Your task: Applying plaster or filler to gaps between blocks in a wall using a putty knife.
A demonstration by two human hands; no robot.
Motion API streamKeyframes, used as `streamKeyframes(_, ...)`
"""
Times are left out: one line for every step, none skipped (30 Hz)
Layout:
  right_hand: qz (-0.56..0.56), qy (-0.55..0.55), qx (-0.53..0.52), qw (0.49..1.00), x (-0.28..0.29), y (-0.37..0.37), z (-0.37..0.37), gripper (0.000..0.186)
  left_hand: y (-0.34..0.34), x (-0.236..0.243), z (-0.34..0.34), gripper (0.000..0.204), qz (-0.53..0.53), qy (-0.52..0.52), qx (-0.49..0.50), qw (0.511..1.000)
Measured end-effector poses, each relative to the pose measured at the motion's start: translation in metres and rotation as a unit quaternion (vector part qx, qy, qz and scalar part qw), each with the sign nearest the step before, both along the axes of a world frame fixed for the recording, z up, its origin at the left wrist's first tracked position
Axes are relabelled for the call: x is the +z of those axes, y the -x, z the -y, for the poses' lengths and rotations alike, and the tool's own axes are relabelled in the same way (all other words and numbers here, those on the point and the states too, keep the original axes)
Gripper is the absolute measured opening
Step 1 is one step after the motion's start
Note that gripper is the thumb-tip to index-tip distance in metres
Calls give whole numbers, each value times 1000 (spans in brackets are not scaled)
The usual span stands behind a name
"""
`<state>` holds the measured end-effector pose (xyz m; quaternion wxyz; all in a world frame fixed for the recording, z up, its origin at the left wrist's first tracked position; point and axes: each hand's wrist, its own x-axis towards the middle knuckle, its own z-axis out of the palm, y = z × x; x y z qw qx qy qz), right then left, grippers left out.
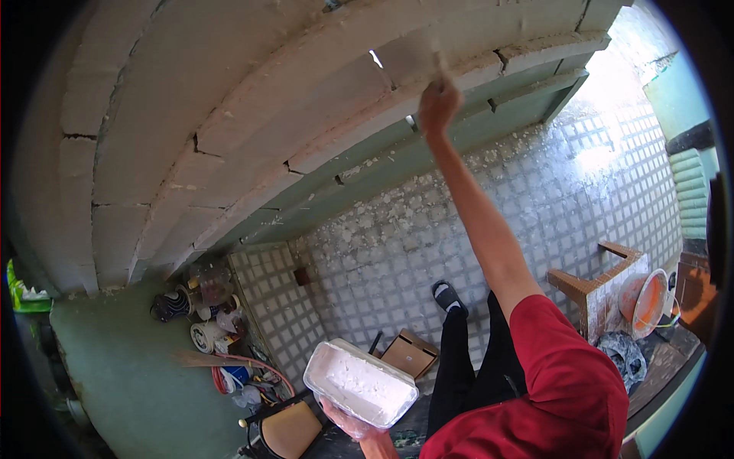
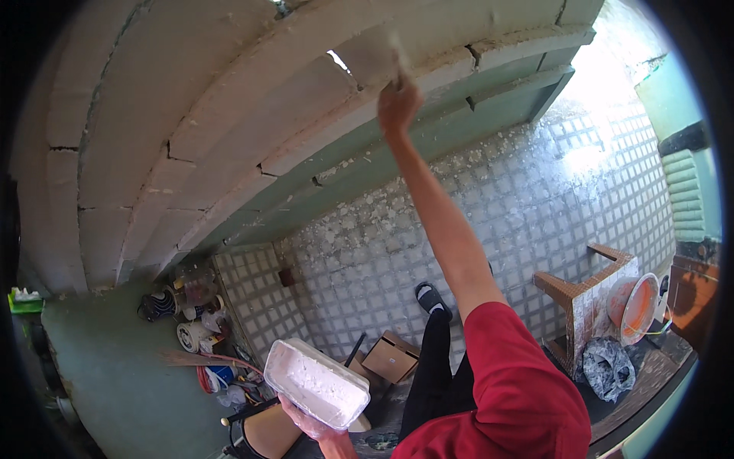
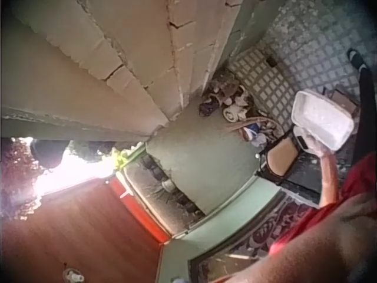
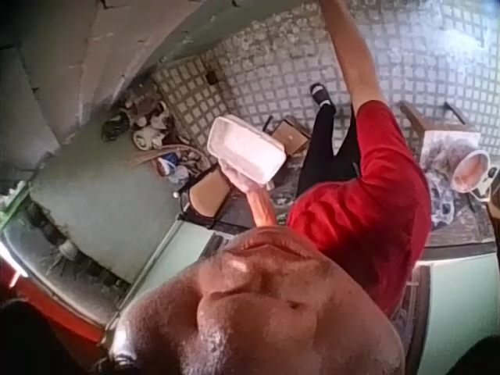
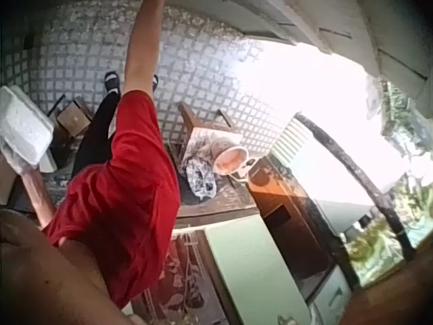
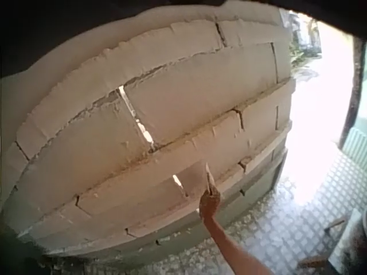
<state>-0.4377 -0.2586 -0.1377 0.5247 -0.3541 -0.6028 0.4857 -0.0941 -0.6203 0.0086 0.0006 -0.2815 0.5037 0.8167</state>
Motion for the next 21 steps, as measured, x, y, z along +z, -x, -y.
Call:
streamKeyframes(-1, -3, -1, 1000, -3, 7, -13, 35, -2, -1, 2, 63, -1, -3, -1, 1000)
streamKeyframes(19, -19, -10, 1000, -5, 14, -24, 34, -4, -3, 5, 63, 4, -13, 3, 1000)
streamKeyframes(38, -33, -16, 999, -10, 21, -27, 33, -4, -4, 7, 63, 8, -22, 9, 1000)
streamKeyframes(52, -50, 9, 997, -14, 26, -12, 31, -5, -4, 7, 63, 6, -23, 10, 1000)
streamKeyframes(-1, -97, 15, 995, -16, 34, 2, 30, -5, -4, 6, 63, 11, -22, 3, 1000)
streamKeyframes(-54, -142, 21, 988, -22, 41, 17, 29, -5, -3, 6, 63, 17, -19, -4, 1000)
streamKeyframes(-27, -138, 81, 987, -20, 44, 41, 31, -4, -2, 5, 63, 13, -15, -1, 1000)
streamKeyframes(0, -135, 140, 981, -20, 41, 59, 35, -5, 2, 3, 62, 12, -21, 8, 1000)
streamKeyframes(-1, -134, 135, 982, -29, 38, 59, 35, -4, 5, 0, 61, 12, -30, 11, 999)
streamKeyframes(33, -132, 158, 978, -37, 33, 55, 38, -5, 7, -3, 61, 8, -29, 5, 1000)
streamKeyframes(67, -131, 180, 973, -44, 28, 47, 42, -6, 8, -7, 61, 7, -43, 0, 999)
streamKeyframes(58, -69, 261, 961, -3, 4, 69, 46, -10, 11, -4, 62, -3, -46, 26, 999)
streamKeyframes(39, -62, 261, 963, -2, -18, 60, 47, -11, 14, -8, 62, -8, -50, 21, 998)
streamKeyframes(23, -52, 263, 963, -11, -41, 52, 48, -14, 16, -10, 62, -6, -64, -2, 998)
streamKeyframes(-44, 20, 284, 958, -25, -70, 42, 48, -15, 17, -15, 62, -3, -80, -26, 996)
streamKeyframes(-110, 94, 306, 941, -34, -103, 39, 49, -14, 21, -20, 64, 6, -76, -41, 996)
streamKeyframes(-183, 271, 329, 886, -16, -143, 44, 49, -16, 21, -21, 65, 5, -79, -51, 996)
streamKeyframes(-241, 440, 348, 792, 10, -181, 53, 49, -20, 23, -21, 65, -10, -83, -58, 995)
streamKeyframes(-190, 477, 362, 778, 20, -218, 49, 46, -20, 24, -26, 66, -22, -89, -75, 993)
streamKeyframes(-137, 512, 373, 762, 31, -247, 42, 44, -16, 22, -31, 66, -22, -110, -83, 990)
streamKeyframes(-123, 515, 377, 760, 55, -269, 41, 44, -15, 23, -36, 65, -16, -129, -88, 988)
